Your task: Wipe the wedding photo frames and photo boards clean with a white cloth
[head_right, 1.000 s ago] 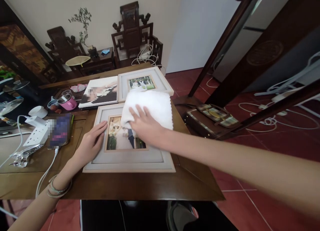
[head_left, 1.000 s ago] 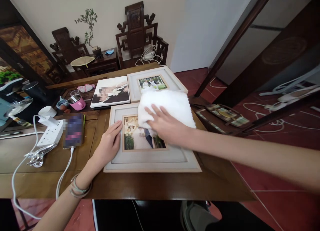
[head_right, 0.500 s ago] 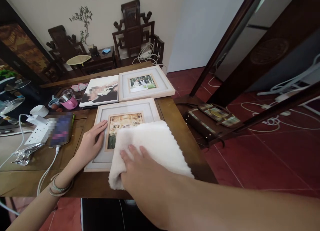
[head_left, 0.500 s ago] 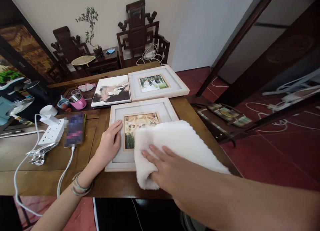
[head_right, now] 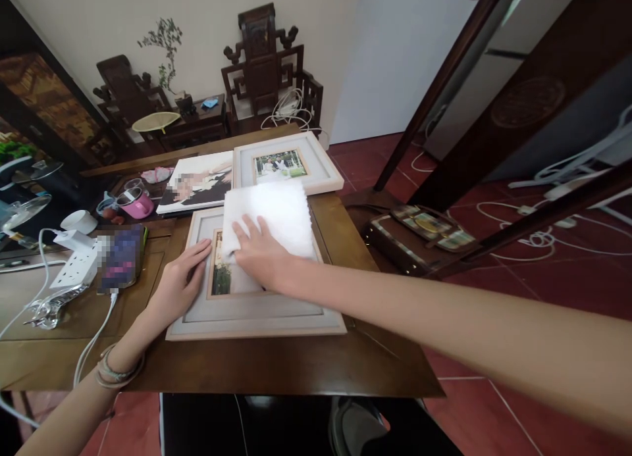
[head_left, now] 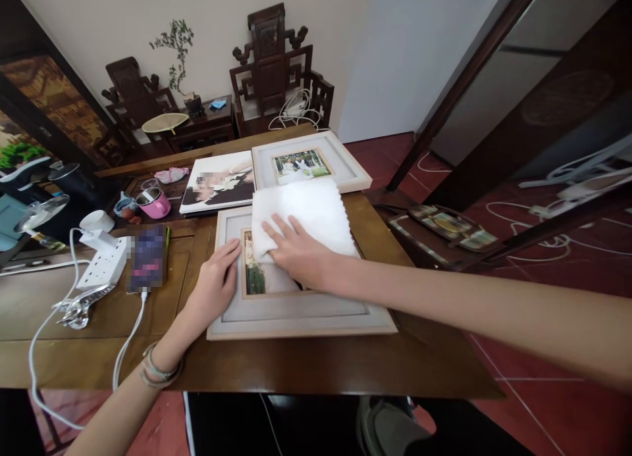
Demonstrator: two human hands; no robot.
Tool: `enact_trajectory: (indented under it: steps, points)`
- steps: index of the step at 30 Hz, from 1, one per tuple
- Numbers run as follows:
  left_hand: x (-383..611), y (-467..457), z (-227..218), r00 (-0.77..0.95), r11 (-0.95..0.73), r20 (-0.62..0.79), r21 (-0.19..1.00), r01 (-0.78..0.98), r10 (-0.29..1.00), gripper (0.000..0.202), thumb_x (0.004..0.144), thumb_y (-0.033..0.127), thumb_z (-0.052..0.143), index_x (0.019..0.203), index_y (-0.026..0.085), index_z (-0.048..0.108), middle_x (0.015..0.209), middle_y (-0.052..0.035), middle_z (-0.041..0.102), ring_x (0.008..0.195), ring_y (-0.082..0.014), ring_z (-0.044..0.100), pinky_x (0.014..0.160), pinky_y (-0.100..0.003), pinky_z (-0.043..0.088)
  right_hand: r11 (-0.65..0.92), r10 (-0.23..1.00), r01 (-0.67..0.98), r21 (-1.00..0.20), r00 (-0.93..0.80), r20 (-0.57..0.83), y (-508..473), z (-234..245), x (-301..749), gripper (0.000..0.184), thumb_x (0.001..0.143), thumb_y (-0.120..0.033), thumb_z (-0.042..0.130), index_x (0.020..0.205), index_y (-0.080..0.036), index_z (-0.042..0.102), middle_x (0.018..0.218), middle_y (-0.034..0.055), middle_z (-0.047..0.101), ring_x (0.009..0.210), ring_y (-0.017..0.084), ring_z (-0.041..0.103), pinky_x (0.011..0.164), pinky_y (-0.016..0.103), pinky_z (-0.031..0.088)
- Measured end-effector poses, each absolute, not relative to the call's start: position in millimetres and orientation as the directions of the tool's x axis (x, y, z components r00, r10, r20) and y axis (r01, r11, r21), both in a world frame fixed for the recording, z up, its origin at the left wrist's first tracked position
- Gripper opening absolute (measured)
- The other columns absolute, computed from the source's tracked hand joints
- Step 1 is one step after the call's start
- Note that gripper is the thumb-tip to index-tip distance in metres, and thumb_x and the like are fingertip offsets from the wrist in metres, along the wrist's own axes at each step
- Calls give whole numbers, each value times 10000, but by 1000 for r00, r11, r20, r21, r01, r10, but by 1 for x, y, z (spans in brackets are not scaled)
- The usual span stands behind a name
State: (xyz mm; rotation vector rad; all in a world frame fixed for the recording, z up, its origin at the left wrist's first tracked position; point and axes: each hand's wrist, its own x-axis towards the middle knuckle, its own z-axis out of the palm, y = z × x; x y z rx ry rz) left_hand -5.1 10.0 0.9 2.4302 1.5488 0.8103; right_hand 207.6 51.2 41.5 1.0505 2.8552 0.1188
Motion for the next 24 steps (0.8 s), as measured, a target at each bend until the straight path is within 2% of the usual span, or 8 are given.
enact_trajectory:
  steps: [2, 6, 10, 12, 16, 18, 21, 24]
  points:
    - [-4, 10, 1, 315, -454, 361, 411, 791, 877, 407, 921, 167, 421, 1273, 130, 622, 1359, -151, 601, 1303, -271, 534, 1117, -502, 412, 797, 601, 602, 40, -787, -137, 27, 51, 208, 407, 816, -44, 570, 1210, -79, 665, 1530, 270, 293, 1411, 449, 229, 1110, 599, 255]
    - [-3, 9, 3, 298, -431, 342, 434, 791, 891, 402, 919, 170, 431, 1269, 139, 626, 1372, -138, 593, 1307, -269, 530, 1122, -494, 408, 850, 450, 506, -143, -841, -302, -22, 75, 212, 484, 699, -103, 715, 1181, -83, 679, 1524, 282, 299, 1396, 475, 249, 1101, 613, 281]
    - [-2, 9, 4, 294, -423, 334, 433, 796, 896, 408, 918, 165, 417, 1266, 117, 625, 1368, -155, 592, 1308, -273, 529, 1120, -495, 410, 843, 419, 487, -226, -860, -290, -31, 80, 215, 477, 720, -66, 665, 1197, -66, 666, 1514, 277, 322, 1400, 453, 258, 1113, 587, 289]
    - [-3, 9, 3, 300, -427, 335, 428, 796, 893, 409, 917, 161, 416, 1268, 121, 623, 1368, -156, 592, 1308, -273, 529, 1118, -499, 411, 840, 468, 513, -177, -850, -242, -16, 73, 214, 486, 746, -25, 619, 1229, -56, 645, 1526, 270, 303, 1410, 442, 236, 1123, 571, 279]
    - [-3, 9, 3, 318, -448, 344, 422, 788, 883, 407, 930, 169, 405, 1274, 93, 609, 1370, -183, 584, 1317, -271, 520, 1125, -479, 403, 794, 606, 607, 26, -789, -104, 33, 54, 204, 469, 840, 6, 502, 1286, -89, 610, 1552, 238, 272, 1429, 409, 203, 1124, 567, 274]
    - [-2, 8, 5, 315, -449, 348, 431, 783, 883, 420, 947, 173, 379, 1314, 96, 568, 1384, -182, 571, 1327, -258, 509, 1132, -469, 393, 767, 639, 632, 111, -769, -33, 56, 48, 195, 477, 856, -19, 521, 1322, -97, 578, 1560, 239, 251, 1432, 411, 193, 1118, 583, 272]
    - [-1, 7, 7, 274, -429, 369, 453, 782, 888, 452, 975, 191, 340, 1408, 124, 450, 1415, -169, 543, 1341, -234, 491, 1132, -459, 386, 769, 629, 621, 155, -778, -4, 72, 44, 183, 413, 888, -62, 527, 1293, -88, 601, 1557, 251, 246, 1426, 434, 197, 1103, 630, 256]
    - [-1, 6, 7, 249, -421, 384, 473, 774, 889, 466, 994, 231, 325, 1443, 122, 385, 1445, -181, 507, 1358, -229, 468, 1140, -447, 369, 788, 600, 597, 147, -800, 32, 58, 41, 177, 369, 950, -85, 420, 1248, -81, 638, 1541, 250, 290, 1416, 425, 243, 1096, 627, 270]
